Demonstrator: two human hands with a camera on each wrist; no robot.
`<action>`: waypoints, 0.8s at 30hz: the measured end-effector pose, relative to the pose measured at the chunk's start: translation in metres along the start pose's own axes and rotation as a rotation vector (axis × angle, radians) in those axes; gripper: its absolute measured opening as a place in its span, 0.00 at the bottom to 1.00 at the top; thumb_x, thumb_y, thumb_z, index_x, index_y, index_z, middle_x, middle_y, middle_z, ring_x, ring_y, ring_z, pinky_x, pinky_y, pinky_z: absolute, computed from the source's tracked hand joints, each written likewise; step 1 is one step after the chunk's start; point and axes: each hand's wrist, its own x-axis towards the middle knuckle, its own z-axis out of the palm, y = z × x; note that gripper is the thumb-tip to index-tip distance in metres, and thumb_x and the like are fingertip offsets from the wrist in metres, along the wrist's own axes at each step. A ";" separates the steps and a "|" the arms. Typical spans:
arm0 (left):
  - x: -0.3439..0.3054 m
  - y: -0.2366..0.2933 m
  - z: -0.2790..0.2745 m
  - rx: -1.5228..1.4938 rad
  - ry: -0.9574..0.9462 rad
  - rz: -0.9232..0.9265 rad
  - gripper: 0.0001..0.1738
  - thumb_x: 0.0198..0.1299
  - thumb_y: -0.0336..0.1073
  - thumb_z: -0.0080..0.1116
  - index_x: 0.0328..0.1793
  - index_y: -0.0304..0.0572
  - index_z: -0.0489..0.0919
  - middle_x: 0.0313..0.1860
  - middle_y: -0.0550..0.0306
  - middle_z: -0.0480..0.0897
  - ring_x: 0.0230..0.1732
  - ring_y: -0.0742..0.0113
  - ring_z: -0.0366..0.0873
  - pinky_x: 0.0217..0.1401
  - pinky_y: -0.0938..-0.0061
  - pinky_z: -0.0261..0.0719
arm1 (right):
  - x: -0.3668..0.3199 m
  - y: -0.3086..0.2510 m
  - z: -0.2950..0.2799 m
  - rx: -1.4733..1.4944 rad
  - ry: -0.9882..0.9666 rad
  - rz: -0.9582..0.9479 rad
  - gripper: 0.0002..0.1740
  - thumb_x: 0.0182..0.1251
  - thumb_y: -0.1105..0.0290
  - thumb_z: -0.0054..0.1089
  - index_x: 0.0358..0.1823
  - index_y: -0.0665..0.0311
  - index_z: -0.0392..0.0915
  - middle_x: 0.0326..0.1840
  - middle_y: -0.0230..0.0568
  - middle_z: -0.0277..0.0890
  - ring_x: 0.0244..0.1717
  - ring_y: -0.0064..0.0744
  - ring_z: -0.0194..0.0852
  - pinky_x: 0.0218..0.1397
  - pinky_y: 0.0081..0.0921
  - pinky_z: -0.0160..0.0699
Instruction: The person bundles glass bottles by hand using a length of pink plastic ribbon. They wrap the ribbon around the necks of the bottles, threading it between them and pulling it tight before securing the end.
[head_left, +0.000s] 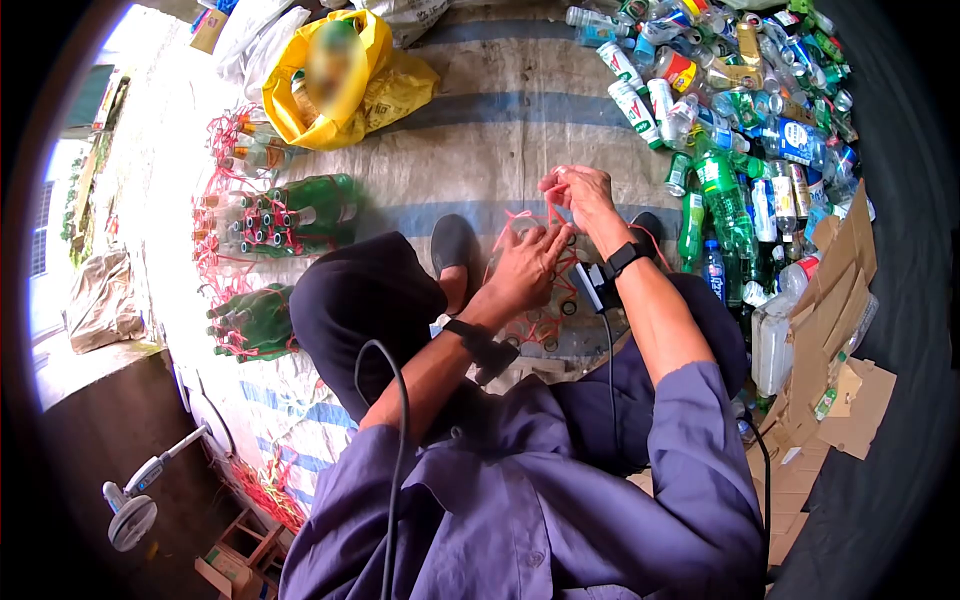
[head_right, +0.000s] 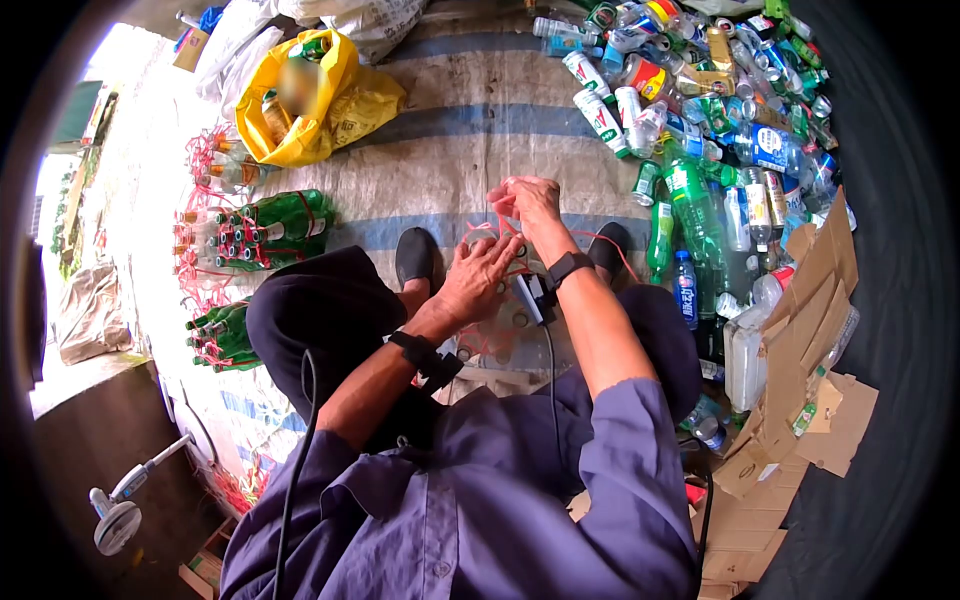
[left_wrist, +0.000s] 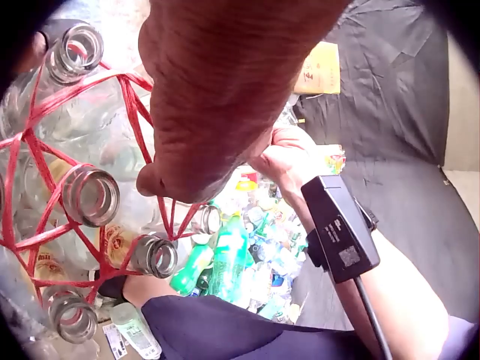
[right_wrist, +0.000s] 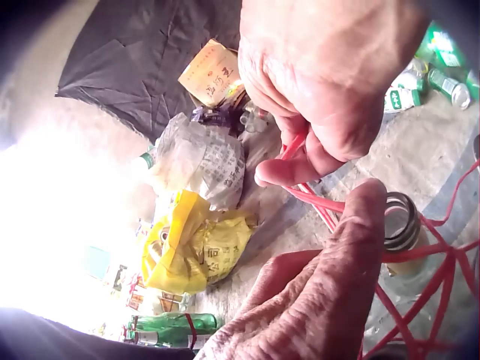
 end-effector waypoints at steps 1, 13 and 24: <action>0.000 0.001 0.002 0.010 0.019 0.000 0.57 0.44 0.43 0.72 0.80 0.44 0.53 0.71 0.52 0.66 0.67 0.50 0.65 0.71 0.37 0.56 | 0.000 0.000 0.002 0.000 0.002 0.004 0.10 0.69 0.75 0.52 0.45 0.74 0.76 0.37 0.54 0.83 0.30 0.35 0.83 0.33 0.25 0.84; -0.004 0.003 -0.002 0.018 0.031 0.010 0.42 0.55 0.31 0.55 0.78 0.38 0.55 0.66 0.47 0.70 0.65 0.48 0.67 0.68 0.32 0.58 | -0.003 -0.024 0.002 0.004 0.092 -0.017 0.08 0.66 0.76 0.54 0.42 0.73 0.77 0.33 0.49 0.83 0.29 0.35 0.84 0.28 0.25 0.83; -0.010 -0.003 -0.004 -0.194 0.099 0.016 0.43 0.48 0.37 0.64 0.75 0.45 0.64 0.70 0.47 0.71 0.71 0.48 0.64 0.68 0.33 0.57 | -0.053 -0.066 0.004 -0.332 0.021 -0.090 0.11 0.66 0.71 0.55 0.43 0.72 0.81 0.32 0.40 0.83 0.24 0.17 0.76 0.22 0.12 0.71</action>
